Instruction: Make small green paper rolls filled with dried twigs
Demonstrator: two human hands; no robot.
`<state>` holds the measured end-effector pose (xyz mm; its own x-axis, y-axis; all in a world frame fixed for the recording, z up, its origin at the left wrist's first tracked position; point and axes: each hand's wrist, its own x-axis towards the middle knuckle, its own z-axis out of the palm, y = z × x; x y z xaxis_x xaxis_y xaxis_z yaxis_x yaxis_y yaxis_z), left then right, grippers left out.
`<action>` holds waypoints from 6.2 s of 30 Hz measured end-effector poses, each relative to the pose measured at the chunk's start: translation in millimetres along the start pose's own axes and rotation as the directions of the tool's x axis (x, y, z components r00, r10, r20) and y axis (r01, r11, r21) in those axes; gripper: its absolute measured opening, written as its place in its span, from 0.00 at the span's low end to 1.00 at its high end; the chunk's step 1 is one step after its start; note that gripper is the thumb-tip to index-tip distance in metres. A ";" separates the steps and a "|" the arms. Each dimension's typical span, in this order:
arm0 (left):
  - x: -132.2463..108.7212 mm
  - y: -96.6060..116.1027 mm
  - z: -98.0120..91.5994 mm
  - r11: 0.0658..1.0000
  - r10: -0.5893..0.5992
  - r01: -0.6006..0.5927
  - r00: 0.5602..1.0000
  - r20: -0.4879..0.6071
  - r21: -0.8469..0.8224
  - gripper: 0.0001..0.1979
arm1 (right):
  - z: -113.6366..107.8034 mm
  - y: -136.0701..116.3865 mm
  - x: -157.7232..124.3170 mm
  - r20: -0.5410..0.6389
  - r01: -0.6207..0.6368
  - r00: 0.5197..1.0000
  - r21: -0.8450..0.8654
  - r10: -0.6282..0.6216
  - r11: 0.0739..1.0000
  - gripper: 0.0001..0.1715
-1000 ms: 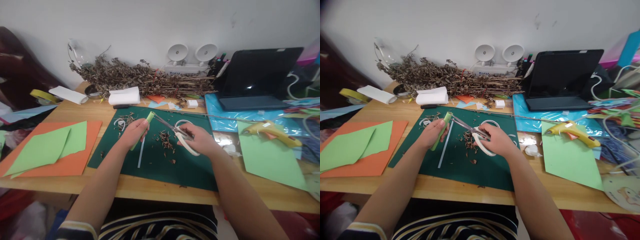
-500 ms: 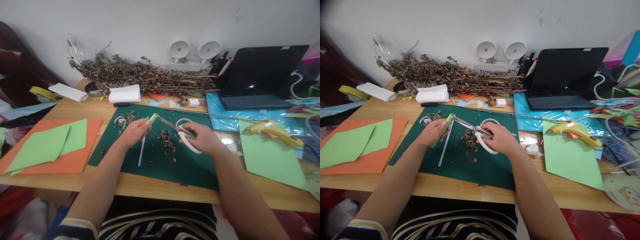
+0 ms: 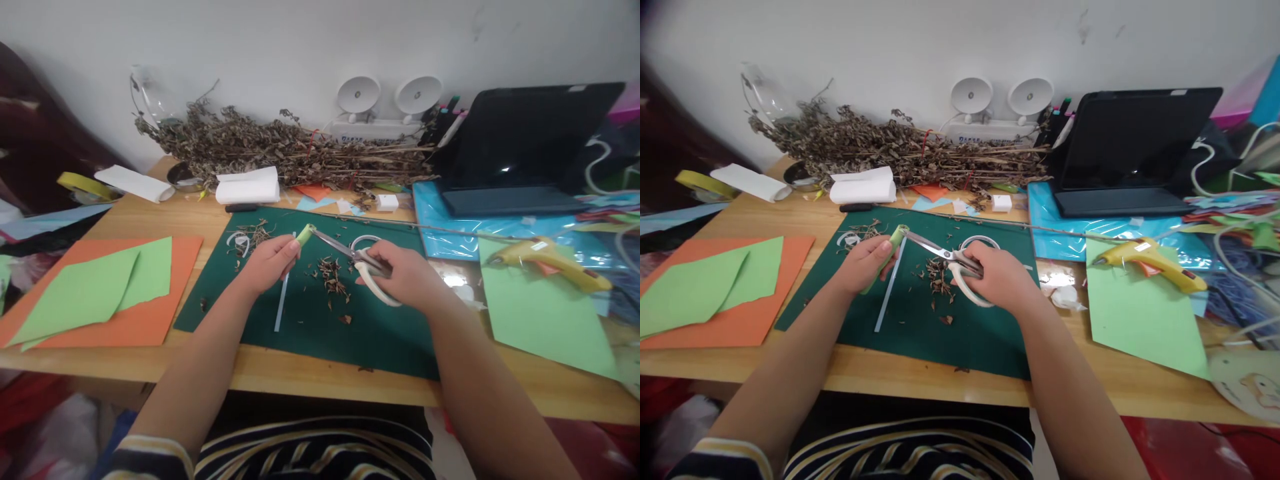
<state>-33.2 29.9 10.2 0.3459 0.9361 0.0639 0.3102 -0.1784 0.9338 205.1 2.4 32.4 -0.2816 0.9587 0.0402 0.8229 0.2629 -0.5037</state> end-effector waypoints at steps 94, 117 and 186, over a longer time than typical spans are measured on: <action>-1.4 3.3 3.7 0.746 0.432 -0.133 0.843 -0.322 0.653 0.18 | 4.5 -9.7 -2.5 -0.124 0.017 0.992 -0.106 -0.030 0.994 0.18; -3.0 1.2 8.5 0.632 0.495 -0.148 0.832 -0.249 0.761 0.13 | 13.3 -20.3 -4.8 -0.121 0.172 0.971 -0.255 -0.208 0.952 0.14; -6.2 0.7 13.1 0.657 0.500 -0.185 0.833 -0.238 0.731 0.15 | 7.6 -23.7 -6.9 -0.136 0.019 0.990 -0.186 -0.045 0.982 0.19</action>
<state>-23.5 19.9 5.8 0.2319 0.7627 0.6038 0.7869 -0.5120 0.3445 183.8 -11.3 37.5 -0.2488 0.9516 0.1802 0.8946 0.2971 -0.3338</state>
